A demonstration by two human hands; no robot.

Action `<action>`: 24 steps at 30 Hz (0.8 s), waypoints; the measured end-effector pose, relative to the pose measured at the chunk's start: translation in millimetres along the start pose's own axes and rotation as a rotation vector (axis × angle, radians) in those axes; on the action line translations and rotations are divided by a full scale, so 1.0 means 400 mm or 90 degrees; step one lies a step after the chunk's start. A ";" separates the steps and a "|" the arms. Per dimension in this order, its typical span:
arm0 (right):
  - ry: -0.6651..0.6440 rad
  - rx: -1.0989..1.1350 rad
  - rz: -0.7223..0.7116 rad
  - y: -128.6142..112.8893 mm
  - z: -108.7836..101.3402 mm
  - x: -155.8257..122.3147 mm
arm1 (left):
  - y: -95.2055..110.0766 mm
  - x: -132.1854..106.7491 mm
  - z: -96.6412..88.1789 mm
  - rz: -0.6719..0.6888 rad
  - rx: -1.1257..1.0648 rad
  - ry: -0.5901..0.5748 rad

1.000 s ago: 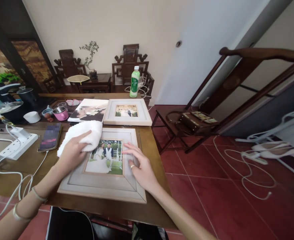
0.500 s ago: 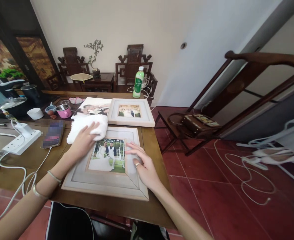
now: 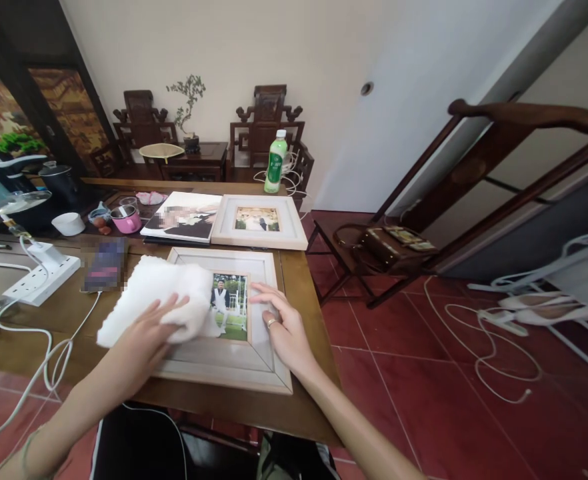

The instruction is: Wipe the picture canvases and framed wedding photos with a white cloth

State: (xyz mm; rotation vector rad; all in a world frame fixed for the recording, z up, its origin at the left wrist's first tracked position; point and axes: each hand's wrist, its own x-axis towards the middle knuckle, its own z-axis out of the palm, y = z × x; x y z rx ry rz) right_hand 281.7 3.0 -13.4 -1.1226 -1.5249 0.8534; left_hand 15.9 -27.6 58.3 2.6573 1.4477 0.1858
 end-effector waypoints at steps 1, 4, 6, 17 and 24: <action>-0.001 -0.002 -0.001 0.001 0.000 0.000 | 0.021 -0.033 -0.006 0.009 -0.037 -0.006; -0.008 -0.001 -0.006 0.004 -0.001 0.000 | 0.067 -0.097 -0.015 0.042 -0.117 -0.001; -0.014 -0.004 -0.009 0.005 -0.003 0.001 | 0.070 -0.097 -0.007 0.055 -0.129 0.007; -0.127 -0.204 -0.078 0.009 -0.018 0.008 | -0.136 0.192 0.009 -0.035 0.100 0.065; -0.123 -0.259 -0.087 0.015 -0.015 0.010 | -0.065 0.106 0.001 -0.022 0.148 -0.042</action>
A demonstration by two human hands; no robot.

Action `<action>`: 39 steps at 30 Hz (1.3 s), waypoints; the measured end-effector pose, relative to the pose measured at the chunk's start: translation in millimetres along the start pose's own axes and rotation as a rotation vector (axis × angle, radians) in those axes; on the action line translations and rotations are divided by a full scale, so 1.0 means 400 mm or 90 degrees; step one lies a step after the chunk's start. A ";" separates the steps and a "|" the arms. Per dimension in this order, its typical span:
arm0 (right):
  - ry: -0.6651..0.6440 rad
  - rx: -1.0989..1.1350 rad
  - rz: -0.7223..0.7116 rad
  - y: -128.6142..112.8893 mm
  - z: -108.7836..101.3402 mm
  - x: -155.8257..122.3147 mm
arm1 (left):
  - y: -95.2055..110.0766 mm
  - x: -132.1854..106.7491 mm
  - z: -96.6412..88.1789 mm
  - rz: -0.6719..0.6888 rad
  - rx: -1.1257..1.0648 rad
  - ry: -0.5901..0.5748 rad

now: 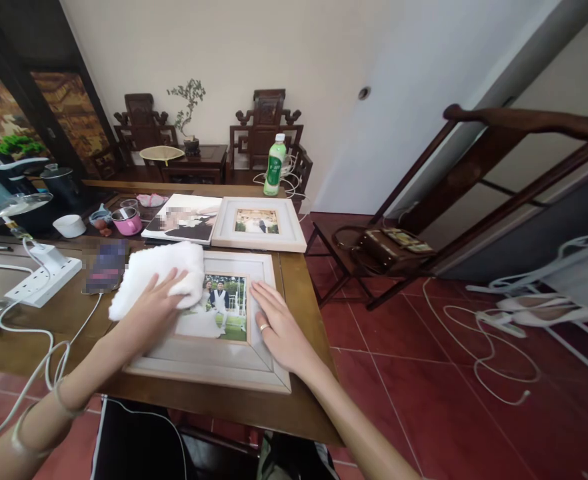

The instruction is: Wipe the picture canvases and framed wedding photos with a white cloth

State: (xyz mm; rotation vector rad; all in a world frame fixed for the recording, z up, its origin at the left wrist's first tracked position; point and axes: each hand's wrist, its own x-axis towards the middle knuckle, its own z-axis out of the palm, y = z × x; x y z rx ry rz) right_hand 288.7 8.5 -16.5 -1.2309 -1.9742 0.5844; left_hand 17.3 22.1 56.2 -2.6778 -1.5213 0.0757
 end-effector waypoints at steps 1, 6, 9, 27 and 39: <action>0.003 -0.001 -0.003 -0.001 0.000 0.001 | 0.018 -0.029 -0.005 -0.001 0.003 -0.026; 0.014 0.017 -0.021 -0.007 -0.003 0.004 | 0.091 -0.187 -0.002 0.024 0.025 -0.069; 0.018 0.029 -0.016 -0.011 -0.004 0.004 | 0.122 -0.243 0.013 0.061 0.027 -0.044; 0.028 0.072 -0.014 0.004 -0.004 0.003 | -0.062 0.117 -0.007 -0.015 -0.009 0.052; 0.071 0.129 0.023 -0.005 0.001 0.001 | 0.206 -0.194 -0.015 0.213 -0.101 0.020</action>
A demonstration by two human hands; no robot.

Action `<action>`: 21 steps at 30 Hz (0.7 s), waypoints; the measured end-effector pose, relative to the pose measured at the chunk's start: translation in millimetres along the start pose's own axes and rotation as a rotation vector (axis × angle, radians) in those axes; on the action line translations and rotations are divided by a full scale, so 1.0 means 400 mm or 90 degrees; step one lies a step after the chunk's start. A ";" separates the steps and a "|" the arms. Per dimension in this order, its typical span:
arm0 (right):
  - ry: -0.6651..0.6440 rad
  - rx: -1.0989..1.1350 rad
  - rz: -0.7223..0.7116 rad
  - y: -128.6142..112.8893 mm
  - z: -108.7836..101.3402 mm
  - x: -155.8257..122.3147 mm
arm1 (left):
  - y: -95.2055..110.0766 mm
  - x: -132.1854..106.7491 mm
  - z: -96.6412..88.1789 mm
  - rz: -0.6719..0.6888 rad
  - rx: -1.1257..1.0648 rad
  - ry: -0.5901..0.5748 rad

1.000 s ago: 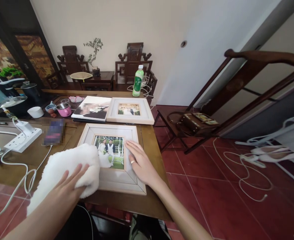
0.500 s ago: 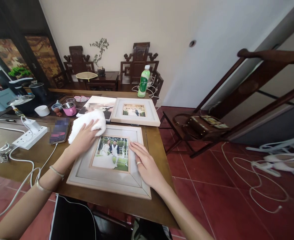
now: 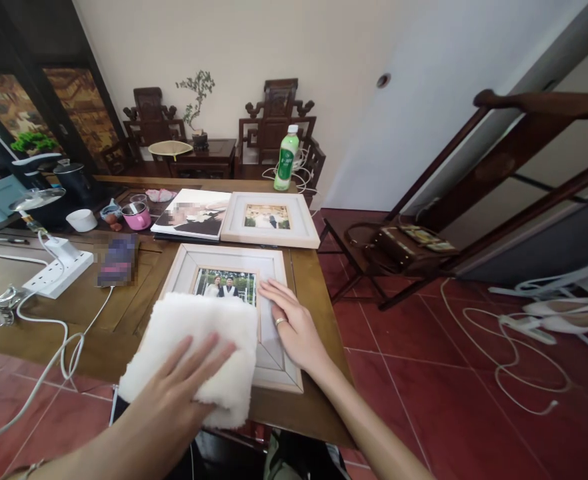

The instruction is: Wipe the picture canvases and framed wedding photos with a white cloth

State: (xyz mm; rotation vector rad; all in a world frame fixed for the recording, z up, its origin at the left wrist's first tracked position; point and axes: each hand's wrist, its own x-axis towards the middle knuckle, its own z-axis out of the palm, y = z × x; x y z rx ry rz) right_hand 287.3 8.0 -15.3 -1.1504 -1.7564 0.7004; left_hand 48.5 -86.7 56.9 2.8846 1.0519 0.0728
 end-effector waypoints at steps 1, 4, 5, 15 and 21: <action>0.003 0.004 0.002 0.000 0.000 0.000 | -0.003 0.005 -0.001 0.003 0.002 0.007; 0.000 0.008 0.003 0.001 0.000 0.000 | -0.047 0.052 -0.008 -0.036 0.018 -0.005; -0.004 0.008 0.000 0.002 0.000 0.000 | -0.067 0.073 -0.012 -0.058 0.025 -0.012; -0.006 0.040 0.001 0.000 -0.002 0.010 | -0.263 0.268 -0.048 -0.186 0.127 0.113; -0.007 0.036 0.018 -0.003 -0.001 0.008 | -0.284 0.287 -0.012 -0.155 0.132 0.025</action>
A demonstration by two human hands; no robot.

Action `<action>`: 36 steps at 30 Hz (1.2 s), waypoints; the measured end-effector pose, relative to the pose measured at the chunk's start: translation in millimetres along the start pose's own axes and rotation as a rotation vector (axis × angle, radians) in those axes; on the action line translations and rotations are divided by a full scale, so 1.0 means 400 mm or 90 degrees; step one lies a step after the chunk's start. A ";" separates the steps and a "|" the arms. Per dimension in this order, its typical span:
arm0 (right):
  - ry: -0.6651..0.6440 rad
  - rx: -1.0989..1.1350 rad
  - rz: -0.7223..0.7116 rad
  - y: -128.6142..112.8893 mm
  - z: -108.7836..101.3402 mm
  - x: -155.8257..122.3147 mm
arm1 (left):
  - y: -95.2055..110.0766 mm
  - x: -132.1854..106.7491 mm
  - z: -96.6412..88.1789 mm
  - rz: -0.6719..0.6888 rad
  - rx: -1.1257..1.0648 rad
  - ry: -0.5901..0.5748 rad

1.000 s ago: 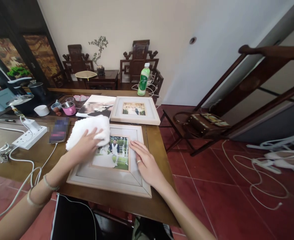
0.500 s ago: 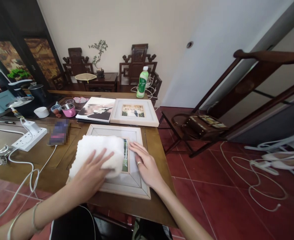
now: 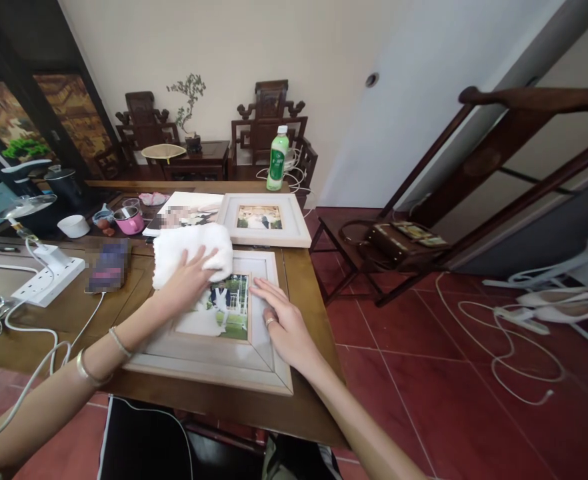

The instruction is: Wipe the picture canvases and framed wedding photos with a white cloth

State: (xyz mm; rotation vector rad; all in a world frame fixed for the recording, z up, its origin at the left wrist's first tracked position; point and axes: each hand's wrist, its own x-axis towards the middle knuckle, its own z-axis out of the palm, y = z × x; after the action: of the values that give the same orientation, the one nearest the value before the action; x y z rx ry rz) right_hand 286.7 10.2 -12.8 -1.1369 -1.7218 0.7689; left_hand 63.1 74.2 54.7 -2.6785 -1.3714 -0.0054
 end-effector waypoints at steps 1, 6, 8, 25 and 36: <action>-0.002 -0.001 0.001 -0.001 0.000 0.000 | 0.008 -0.013 0.004 0.016 -0.008 -0.023; -0.006 -0.020 -0.012 0.002 0.000 0.000 | 0.071 -0.126 -0.034 0.070 -0.030 -0.101; -0.009 -0.027 -0.015 0.006 -0.001 -0.001 | 0.105 -0.184 -0.063 0.097 -0.048 -0.136; -0.015 0.024 -0.025 0.007 -0.007 0.001 | -0.005 -0.086 -0.030 -0.061 -0.019 -0.012; -0.015 0.003 -0.022 0.005 -0.003 -0.004 | 0.036 -0.109 -0.038 0.041 -0.069 -0.103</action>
State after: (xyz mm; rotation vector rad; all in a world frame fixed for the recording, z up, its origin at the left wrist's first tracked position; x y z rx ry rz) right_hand 288.8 9.4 -14.6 -1.0974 -1.7538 0.7673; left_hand 49.9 28.9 65.4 -2.8686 -1.3637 0.1497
